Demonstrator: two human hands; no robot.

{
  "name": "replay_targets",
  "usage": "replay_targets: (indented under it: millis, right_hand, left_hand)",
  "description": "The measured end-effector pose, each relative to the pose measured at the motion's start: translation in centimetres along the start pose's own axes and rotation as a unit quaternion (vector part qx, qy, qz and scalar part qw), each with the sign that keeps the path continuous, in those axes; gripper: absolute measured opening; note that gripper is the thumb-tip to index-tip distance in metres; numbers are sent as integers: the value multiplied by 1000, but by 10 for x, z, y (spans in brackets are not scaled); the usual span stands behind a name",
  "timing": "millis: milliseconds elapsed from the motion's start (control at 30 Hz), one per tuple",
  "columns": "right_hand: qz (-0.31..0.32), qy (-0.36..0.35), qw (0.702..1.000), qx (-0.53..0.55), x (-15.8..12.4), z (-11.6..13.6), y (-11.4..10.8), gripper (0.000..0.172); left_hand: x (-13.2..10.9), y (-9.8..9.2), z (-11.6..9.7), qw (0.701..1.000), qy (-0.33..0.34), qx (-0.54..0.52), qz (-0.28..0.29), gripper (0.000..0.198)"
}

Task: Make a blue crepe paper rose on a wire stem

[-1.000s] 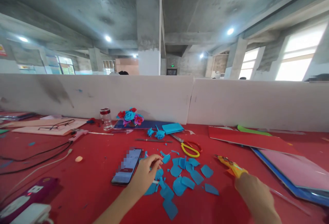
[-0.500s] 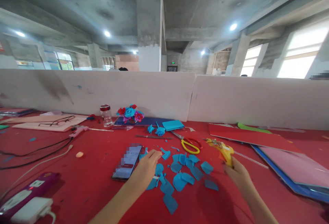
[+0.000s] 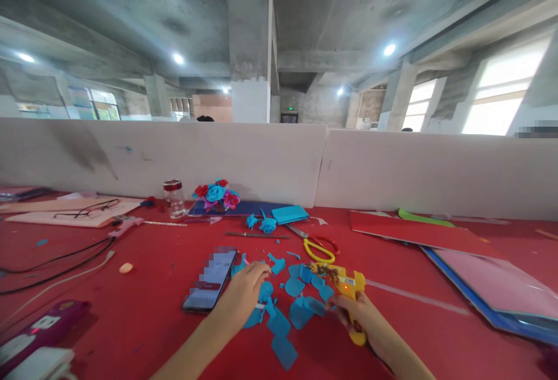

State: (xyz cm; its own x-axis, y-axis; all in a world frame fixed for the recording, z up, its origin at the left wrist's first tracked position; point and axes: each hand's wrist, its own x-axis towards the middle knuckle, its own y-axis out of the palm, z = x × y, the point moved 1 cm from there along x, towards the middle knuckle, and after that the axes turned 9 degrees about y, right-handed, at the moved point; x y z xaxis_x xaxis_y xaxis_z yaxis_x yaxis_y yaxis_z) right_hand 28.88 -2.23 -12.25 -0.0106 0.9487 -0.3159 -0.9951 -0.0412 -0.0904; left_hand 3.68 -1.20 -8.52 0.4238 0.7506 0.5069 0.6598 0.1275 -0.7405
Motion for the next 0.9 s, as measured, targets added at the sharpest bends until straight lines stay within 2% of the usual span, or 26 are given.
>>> replay_targets:
  millis: [167, 333, 567, 733, 900]
  right_hand:
    - [27, 17, 999, 23, -7, 2, 4, 31]
    - [70, 21, 997, -40, -11, 1, 9, 39]
    - [92, 30, 992, -76, -9, -3, 5, 41]
    - [112, 26, 992, -56, -10, -2, 6, 41]
    - [102, 26, 994, -41, -14, 2, 10, 39]
  left_hand:
    - [-2, 3, -1, 999, 30, -15, 1, 31]
    - [-4, 1, -7, 999, 36, 7, -1, 23]
    - [-3, 5, -6, 997, 69, 24, 6, 20]
    - [-3, 4, -7, 997, 76, 29, 7, 20]
    - [-2, 2, -9, 996, 78, 31, 8, 21]
